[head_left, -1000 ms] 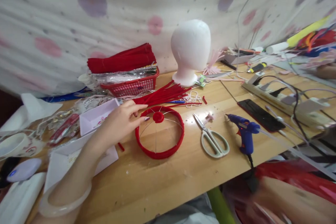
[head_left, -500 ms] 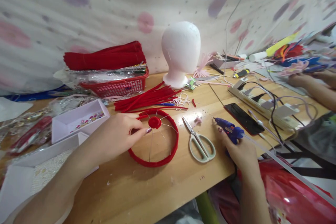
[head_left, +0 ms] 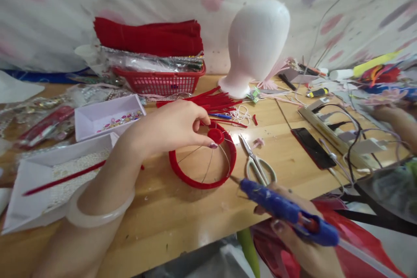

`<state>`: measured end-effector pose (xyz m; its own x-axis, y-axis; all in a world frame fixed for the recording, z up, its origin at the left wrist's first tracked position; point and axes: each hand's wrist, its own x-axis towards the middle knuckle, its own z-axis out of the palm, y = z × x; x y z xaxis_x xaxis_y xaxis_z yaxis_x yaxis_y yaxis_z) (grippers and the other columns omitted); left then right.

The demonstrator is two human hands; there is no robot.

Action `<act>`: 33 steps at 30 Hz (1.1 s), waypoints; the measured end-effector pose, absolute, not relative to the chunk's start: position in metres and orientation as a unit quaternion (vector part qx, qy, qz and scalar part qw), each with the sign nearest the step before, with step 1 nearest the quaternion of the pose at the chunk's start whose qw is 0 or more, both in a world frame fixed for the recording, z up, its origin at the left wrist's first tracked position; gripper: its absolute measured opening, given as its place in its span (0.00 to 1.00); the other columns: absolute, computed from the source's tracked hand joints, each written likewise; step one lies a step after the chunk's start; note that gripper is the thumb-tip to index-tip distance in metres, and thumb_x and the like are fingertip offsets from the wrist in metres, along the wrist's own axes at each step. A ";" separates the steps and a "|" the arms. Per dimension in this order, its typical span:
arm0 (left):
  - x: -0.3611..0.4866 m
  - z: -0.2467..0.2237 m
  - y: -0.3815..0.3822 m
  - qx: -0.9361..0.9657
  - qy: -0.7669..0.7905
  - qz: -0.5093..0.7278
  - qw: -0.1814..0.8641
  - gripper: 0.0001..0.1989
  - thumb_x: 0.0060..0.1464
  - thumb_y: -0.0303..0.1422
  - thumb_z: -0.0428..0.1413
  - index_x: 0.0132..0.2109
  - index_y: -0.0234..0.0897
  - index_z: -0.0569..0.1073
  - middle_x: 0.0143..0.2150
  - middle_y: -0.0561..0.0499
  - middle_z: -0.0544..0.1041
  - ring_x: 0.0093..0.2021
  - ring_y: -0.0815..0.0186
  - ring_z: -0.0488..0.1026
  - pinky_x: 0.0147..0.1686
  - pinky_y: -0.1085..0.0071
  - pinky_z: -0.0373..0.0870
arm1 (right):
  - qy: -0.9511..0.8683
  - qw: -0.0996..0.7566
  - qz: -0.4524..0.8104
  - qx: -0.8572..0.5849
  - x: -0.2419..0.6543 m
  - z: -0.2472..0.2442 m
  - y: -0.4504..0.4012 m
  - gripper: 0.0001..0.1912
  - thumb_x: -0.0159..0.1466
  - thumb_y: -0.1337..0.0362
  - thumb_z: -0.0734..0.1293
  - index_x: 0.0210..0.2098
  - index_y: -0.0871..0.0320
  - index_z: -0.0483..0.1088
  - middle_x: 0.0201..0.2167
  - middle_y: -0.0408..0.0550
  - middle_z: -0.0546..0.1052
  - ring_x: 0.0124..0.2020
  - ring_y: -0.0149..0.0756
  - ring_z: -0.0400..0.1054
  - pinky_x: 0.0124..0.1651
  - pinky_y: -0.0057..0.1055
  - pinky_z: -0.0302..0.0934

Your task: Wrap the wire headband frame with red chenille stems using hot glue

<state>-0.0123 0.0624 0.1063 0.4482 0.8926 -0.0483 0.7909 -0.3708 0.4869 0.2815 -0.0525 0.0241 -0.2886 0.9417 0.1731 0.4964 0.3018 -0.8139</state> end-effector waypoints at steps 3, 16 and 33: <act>-0.008 0.106 0.062 0.828 0.511 0.107 0.205 0.17 0.50 0.49 0.61 0.31 0.39 0.78 0.26 0.53 0.75 0.26 0.67 0.66 0.27 0.68 0.53 | -0.757 0.302 0.345 -0.465 0.264 0.019 -0.050 0.19 0.64 0.48 0.66 0.27 0.56 0.72 0.23 0.46 0.72 0.24 0.37 0.67 0.26 0.31 0.59; -0.010 0.102 0.060 0.836 0.496 0.102 0.210 0.15 0.52 0.47 0.59 0.29 0.39 0.76 0.24 0.53 0.73 0.27 0.65 0.68 0.30 0.68 0.56 | -0.769 0.284 0.328 -0.470 0.261 0.009 -0.049 0.20 0.66 0.48 0.64 0.25 0.55 0.65 0.22 0.42 0.64 0.24 0.35 0.60 0.28 0.32 0.54; -0.009 0.095 0.066 0.827 0.513 0.093 0.210 0.15 0.50 0.48 0.60 0.37 0.43 0.81 0.30 0.55 0.79 0.27 0.66 0.70 0.29 0.68 0.57 | -0.763 0.286 0.334 -0.474 0.266 0.012 -0.046 0.18 0.65 0.51 0.66 0.25 0.55 0.65 0.21 0.42 0.66 0.24 0.34 0.62 0.28 0.31 0.56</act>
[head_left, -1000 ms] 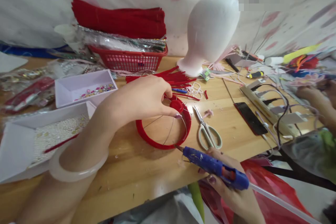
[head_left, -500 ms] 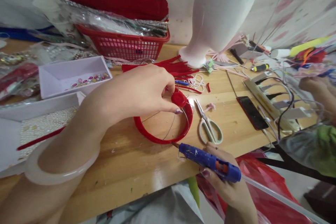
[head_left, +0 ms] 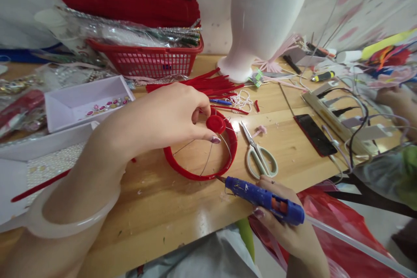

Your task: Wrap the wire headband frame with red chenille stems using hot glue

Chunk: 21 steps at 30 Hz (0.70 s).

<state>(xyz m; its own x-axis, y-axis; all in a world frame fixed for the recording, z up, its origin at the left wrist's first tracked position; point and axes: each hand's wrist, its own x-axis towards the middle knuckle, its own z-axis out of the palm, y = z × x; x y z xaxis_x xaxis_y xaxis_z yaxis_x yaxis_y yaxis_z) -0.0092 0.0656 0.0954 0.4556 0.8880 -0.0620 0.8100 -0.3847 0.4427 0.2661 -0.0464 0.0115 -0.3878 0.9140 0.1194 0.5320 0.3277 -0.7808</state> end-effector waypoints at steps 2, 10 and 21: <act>-0.009 0.096 0.066 0.828 0.511 0.093 0.213 0.16 0.49 0.49 0.61 0.37 0.43 0.81 0.30 0.55 0.79 0.27 0.66 0.70 0.28 0.68 0.56 | -0.758 0.285 0.340 -0.478 0.267 0.012 -0.047 0.17 0.65 0.51 0.66 0.25 0.55 0.66 0.21 0.43 0.67 0.24 0.36 0.63 0.29 0.32 0.57; -0.009 0.097 0.066 0.824 0.514 0.086 0.220 0.15 0.50 0.48 0.60 0.37 0.43 0.81 0.31 0.53 0.79 0.27 0.65 0.70 0.29 0.68 0.56 | -0.756 0.281 0.335 -0.488 0.270 0.011 -0.047 0.18 0.65 0.52 0.66 0.24 0.55 0.65 0.20 0.42 0.66 0.23 0.35 0.62 0.27 0.31 0.56; -0.009 0.096 0.066 0.824 0.519 0.086 0.211 0.18 0.49 0.51 0.61 0.38 0.42 0.80 0.31 0.53 0.78 0.28 0.65 0.69 0.28 0.68 0.56 | -0.745 0.291 0.354 -0.484 0.260 0.010 -0.049 0.21 0.66 0.45 0.64 0.25 0.54 0.67 0.22 0.45 0.67 0.24 0.38 0.63 0.28 0.34 0.56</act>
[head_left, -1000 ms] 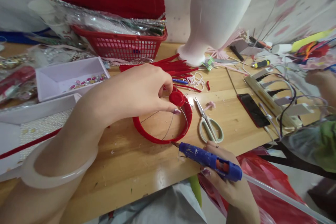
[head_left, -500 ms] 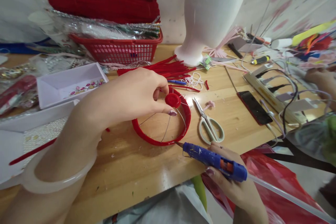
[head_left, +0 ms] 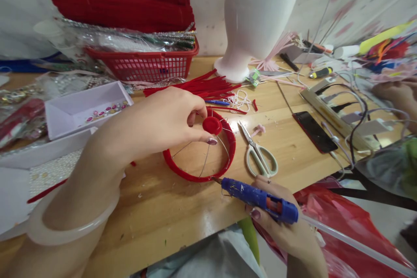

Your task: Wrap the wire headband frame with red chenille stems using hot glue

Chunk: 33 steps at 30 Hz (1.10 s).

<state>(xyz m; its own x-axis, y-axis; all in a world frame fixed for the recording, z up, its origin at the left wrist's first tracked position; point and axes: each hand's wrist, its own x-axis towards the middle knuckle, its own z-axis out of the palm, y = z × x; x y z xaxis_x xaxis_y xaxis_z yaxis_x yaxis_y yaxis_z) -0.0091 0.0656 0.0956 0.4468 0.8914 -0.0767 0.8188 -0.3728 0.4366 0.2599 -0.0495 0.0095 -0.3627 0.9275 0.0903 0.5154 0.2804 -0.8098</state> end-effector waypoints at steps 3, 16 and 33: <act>-0.009 0.095 0.066 0.824 0.519 0.088 0.209 0.19 0.49 0.51 0.61 0.38 0.42 0.80 0.33 0.52 0.79 0.29 0.64 0.70 0.29 0.68 0.56 | -0.752 0.280 0.350 -0.483 0.257 0.009 -0.049 0.22 0.66 0.45 0.64 0.24 0.54 0.65 0.21 0.44 0.66 0.23 0.37 0.62 0.27 0.33 0.56; -0.009 0.096 0.066 0.824 0.519 0.083 0.212 0.18 0.49 0.51 0.60 0.37 0.42 0.80 0.31 0.52 0.79 0.28 0.64 0.70 0.29 0.68 0.57 | -0.740 0.287 0.346 -0.501 0.268 0.010 -0.049 0.21 0.65 0.46 0.65 0.24 0.53 0.66 0.20 0.45 0.68 0.24 0.39 0.65 0.27 0.35 0.60; -0.008 0.097 0.065 0.824 0.518 0.079 0.217 0.17 0.50 0.50 0.60 0.38 0.42 0.80 0.31 0.52 0.79 0.27 0.64 0.69 0.27 0.68 0.56 | -0.737 0.281 0.324 -0.522 0.276 0.011 -0.047 0.18 0.65 0.51 0.66 0.25 0.56 0.65 0.21 0.41 0.66 0.22 0.32 0.62 0.24 0.29 0.57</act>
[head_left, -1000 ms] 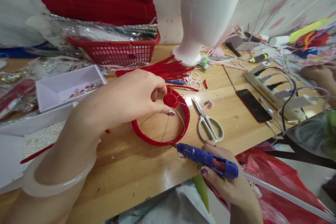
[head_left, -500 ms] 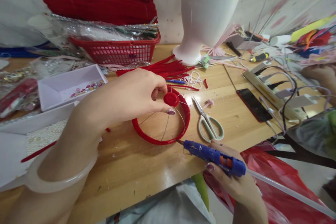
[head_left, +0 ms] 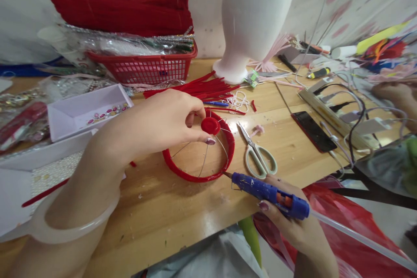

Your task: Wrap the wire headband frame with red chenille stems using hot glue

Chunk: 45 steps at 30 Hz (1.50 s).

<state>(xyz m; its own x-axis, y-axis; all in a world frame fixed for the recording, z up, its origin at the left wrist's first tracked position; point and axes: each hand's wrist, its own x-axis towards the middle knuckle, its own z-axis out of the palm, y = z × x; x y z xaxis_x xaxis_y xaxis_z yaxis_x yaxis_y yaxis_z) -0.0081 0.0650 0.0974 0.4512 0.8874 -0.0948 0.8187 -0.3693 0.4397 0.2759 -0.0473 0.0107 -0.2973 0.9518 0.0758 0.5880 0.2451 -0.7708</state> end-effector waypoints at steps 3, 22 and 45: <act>-0.008 0.097 0.065 0.824 0.518 0.080 0.215 0.17 0.51 0.50 0.60 0.38 0.42 0.80 0.31 0.53 0.79 0.27 0.65 0.69 0.27 0.68 0.56 | -0.744 0.287 0.319 -0.512 0.273 0.012 -0.048 0.17 0.65 0.51 0.66 0.25 0.55 0.65 0.21 0.42 0.66 0.22 0.34 0.63 0.25 0.30 0.57; -0.008 0.096 0.063 0.825 0.521 0.080 0.204 0.15 0.52 0.46 0.58 0.39 0.42 0.80 0.34 0.52 0.79 0.30 0.64 0.72 0.29 0.68 0.59 | -0.747 0.300 0.297 -0.515 0.275 0.008 -0.052 0.15 0.65 0.54 0.67 0.26 0.54 0.66 0.22 0.43 0.68 0.24 0.36 0.65 0.27 0.31 0.60; -0.007 0.096 0.061 0.825 0.522 0.087 0.199 0.16 0.52 0.46 0.58 0.41 0.42 0.79 0.38 0.52 0.80 0.33 0.62 0.74 0.30 0.69 0.60 | -0.769 0.278 0.281 -0.503 0.273 0.012 -0.051 0.17 0.66 0.52 0.65 0.26 0.55 0.65 0.22 0.43 0.68 0.23 0.34 0.65 0.25 0.29 0.59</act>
